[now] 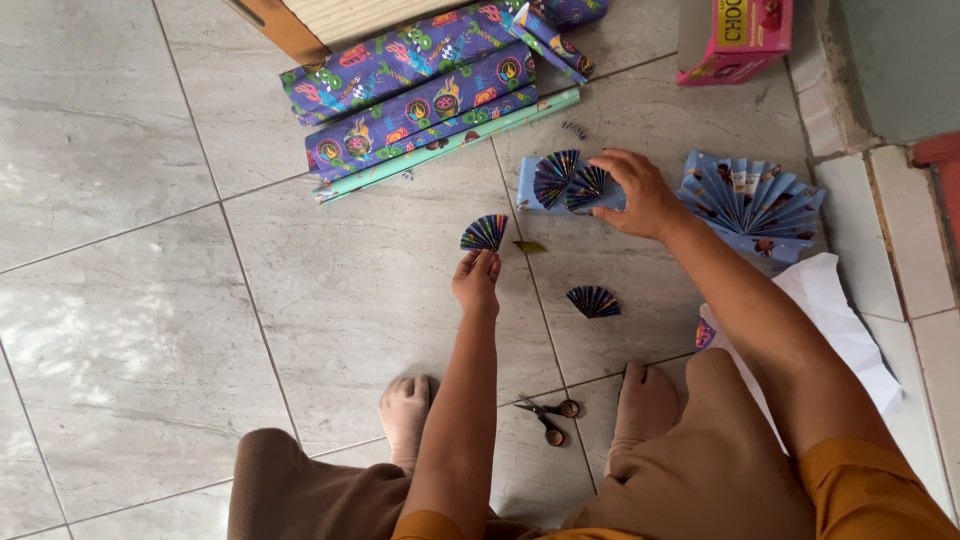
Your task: The person sits on the floor and assembles small paper fans by folding patterned paper, cutting the edges, and tying them with ribbon. The person uses scissors to trim the paper and secures the folded fans with a purple ribbon.
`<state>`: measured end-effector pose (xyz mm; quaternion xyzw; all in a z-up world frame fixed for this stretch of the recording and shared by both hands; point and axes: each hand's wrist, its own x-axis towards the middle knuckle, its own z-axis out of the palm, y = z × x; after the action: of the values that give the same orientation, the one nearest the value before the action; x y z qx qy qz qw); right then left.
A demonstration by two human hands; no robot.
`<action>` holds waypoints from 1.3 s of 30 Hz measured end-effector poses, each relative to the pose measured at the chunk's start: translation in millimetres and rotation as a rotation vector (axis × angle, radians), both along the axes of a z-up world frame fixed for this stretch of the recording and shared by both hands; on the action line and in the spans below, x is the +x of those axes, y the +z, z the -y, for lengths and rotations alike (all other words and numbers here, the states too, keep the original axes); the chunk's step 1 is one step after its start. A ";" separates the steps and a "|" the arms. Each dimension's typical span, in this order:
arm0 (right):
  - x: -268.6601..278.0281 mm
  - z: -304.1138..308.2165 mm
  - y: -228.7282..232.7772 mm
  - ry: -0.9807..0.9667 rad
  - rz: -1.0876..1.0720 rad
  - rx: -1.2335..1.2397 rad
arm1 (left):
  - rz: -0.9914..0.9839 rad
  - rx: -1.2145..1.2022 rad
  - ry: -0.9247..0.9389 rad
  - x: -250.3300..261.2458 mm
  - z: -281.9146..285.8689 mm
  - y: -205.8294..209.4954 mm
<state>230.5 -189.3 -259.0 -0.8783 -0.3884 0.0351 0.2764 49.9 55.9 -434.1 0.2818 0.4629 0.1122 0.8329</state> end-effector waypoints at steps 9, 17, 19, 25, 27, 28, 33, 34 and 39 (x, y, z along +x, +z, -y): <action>-7.5 4.1 4.0 -0.045 -0.055 0.014 | -0.461 0.625 -0.132 -6.2 5.6 34.4; -0.9 -11.9 8.0 0.059 -0.042 0.039 | 0.137 1.598 -0.467 63.6 4.0 100.3; -0.2 -15.2 9.1 0.054 -0.053 0.037 | 0.133 1.594 -0.708 83.0 7.8 115.1; -0.6 -15.3 3.8 0.011 -0.120 -0.015 | 0.122 1.665 -1.068 111.4 17.2 142.6; 0.2 -12.5 0.0 0.007 -0.121 -0.035 | 0.079 1.685 -1.144 115.3 17.6 144.4; 0.5 -11.2 -2.4 0.013 -0.094 -0.030 | 0.053 1.692 -1.174 116.3 17.1 143.8; 2.3 -0.4 -9.8 0.010 -0.083 -0.037 | 0.020 1.714 -1.189 113.6 12.7 136.0; 2.2 1.2 -9.5 -0.008 -0.093 -0.053 | 0.023 1.710 -1.189 113.7 12.3 135.4; 1.1 3.5 -6.1 -0.021 -0.124 -0.045 | 0.058 1.667 -1.148 110.8 9.7 135.4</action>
<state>231.6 -192.8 -265.2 -0.8845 -0.3603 0.0950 0.2807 160.7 46.2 -298.7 0.9507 0.0111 -0.0111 0.3096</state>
